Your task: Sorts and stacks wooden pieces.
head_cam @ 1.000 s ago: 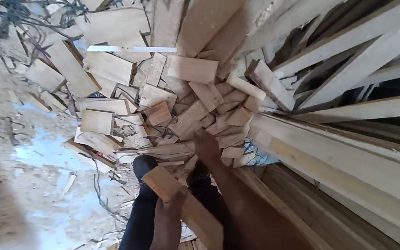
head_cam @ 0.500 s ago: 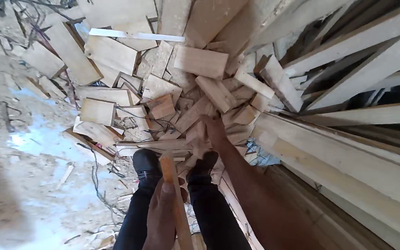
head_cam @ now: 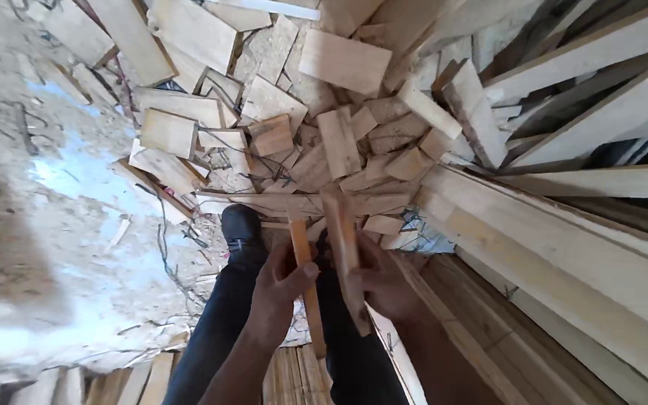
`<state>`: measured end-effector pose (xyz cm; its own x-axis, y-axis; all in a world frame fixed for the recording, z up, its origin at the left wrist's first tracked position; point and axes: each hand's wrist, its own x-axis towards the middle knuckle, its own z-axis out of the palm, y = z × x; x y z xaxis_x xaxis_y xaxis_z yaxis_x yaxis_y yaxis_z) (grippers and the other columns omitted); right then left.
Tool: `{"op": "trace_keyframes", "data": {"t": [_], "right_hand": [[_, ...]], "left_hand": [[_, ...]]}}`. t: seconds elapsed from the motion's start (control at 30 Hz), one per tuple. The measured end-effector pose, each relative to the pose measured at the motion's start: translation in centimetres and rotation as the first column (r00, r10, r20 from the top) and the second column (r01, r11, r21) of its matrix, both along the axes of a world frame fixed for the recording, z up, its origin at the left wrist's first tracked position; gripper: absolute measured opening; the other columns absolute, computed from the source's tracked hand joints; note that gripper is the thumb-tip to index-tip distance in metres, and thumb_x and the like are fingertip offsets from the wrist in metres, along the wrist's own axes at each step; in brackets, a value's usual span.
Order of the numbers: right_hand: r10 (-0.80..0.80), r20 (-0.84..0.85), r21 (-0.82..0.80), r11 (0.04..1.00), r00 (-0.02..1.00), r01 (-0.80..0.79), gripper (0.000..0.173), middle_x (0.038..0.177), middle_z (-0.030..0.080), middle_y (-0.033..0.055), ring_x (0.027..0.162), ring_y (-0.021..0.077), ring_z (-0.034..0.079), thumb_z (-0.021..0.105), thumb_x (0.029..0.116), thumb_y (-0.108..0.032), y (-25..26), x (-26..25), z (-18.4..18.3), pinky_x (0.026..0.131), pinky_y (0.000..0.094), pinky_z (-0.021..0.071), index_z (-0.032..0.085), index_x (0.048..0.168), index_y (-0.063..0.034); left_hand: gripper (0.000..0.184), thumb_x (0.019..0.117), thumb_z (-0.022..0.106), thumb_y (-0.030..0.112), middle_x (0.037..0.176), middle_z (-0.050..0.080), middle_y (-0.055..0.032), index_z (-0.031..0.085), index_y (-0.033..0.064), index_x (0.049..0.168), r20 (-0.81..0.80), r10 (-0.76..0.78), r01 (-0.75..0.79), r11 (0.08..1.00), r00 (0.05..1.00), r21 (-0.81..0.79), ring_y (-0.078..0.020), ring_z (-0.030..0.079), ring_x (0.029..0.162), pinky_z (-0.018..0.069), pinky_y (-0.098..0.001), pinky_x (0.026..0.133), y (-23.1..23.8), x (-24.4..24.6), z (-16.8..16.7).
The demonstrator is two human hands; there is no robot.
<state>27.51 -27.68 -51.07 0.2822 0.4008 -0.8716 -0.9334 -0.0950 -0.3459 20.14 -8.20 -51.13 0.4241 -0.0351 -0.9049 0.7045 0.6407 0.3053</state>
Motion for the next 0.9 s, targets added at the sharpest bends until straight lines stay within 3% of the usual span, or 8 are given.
{"op": "trace_keyframes", "data": {"t": [0.1,0.17,0.27,0.53,0.77,0.9], "right_hand": [[0.005,0.059,0.028,1.000,0.998,-0.007,0.080,0.122,0.067,0.0078,0.104,0.0208,0.068,0.086,0.0773,-0.030,2.5,-1.1,1.1,0.087,0.0424,0.0607,0.049,0.147,-0.0191],[-0.014,0.061,0.040,0.999,0.998,0.012,0.084,0.127,0.065,0.0096,0.113,0.0238,0.066,0.087,0.0770,-0.027,3.0,-1.4,1.7,0.096,0.0449,0.0580,0.046,0.150,-0.0172],[-0.017,0.069,0.049,0.999,0.997,0.013,0.088,0.133,0.063,0.0100,0.119,0.0255,0.064,0.089,0.0755,-0.025,2.7,-1.8,2.0,0.101,0.0464,0.0561,0.044,0.151,-0.0186],[0.053,0.093,0.078,0.995,0.994,-0.061,0.090,0.135,0.063,0.0073,0.123,0.0226,0.063,0.090,0.0762,-0.029,1.4,-2.4,2.2,0.105,0.0440,0.0543,0.040,0.151,-0.0201],[0.125,0.065,-0.017,0.992,0.990,-0.124,0.092,0.135,0.063,0.0056,0.122,0.0209,0.064,0.090,0.0735,-0.031,1.1,-2.7,2.5,0.103,0.0422,0.0560,0.042,0.151,-0.0177],[0.233,0.037,-0.101,0.968,0.972,-0.228,0.080,0.122,0.068,0.0032,0.103,0.0166,0.070,0.088,0.0767,-0.025,1.4,-2.1,2.4,0.087,0.0376,0.0628,0.048,0.145,-0.0164]], "left_hand": [[0.082,0.0784,0.085,0.049,0.121,0.069,-0.0128,0.053,0.0125,0.144,0.130,-0.006,0.015,0.998,0.992,-0.065,-0.0226,0.070,0.106,0.0607,-0.0406,0.091,0.0,0.0,0.2],[0.086,0.0777,0.086,0.047,0.122,0.069,-0.0131,0.049,0.0118,0.146,0.200,0.010,0.009,0.996,0.980,-0.093,-0.0224,0.070,0.107,0.0609,-0.0403,0.092,0.1,-0.2,0.2],[0.088,0.0783,0.087,0.046,0.124,0.068,-0.0122,0.046,0.0120,0.148,0.281,0.036,0.002,0.991,0.959,-0.133,-0.0228,0.069,0.109,0.0600,-0.0409,0.095,0.2,-0.4,0.4],[0.095,0.0721,0.090,0.047,0.129,0.067,-0.0097,0.047,0.0137,0.149,0.305,-0.103,0.111,0.994,0.947,-0.009,-0.0229,0.068,0.114,0.0595,-0.0405,0.097,0.0,-0.9,0.8],[0.089,0.0751,0.087,0.048,0.124,0.069,-0.0120,0.049,0.0103,0.146,0.244,-0.110,0.124,0.992,0.964,-0.040,-0.0244,0.069,0.110,0.0605,-0.0423,0.094,-0.5,-1.1,0.7],[0.073,0.0787,0.082,0.046,0.113,0.071,-0.0110,0.057,0.0116,0.138,0.084,-0.127,0.134,0.987,0.988,-0.084,-0.0215,0.071,0.098,0.0623,-0.0413,0.083,-0.5,-0.5,0.7]]}}
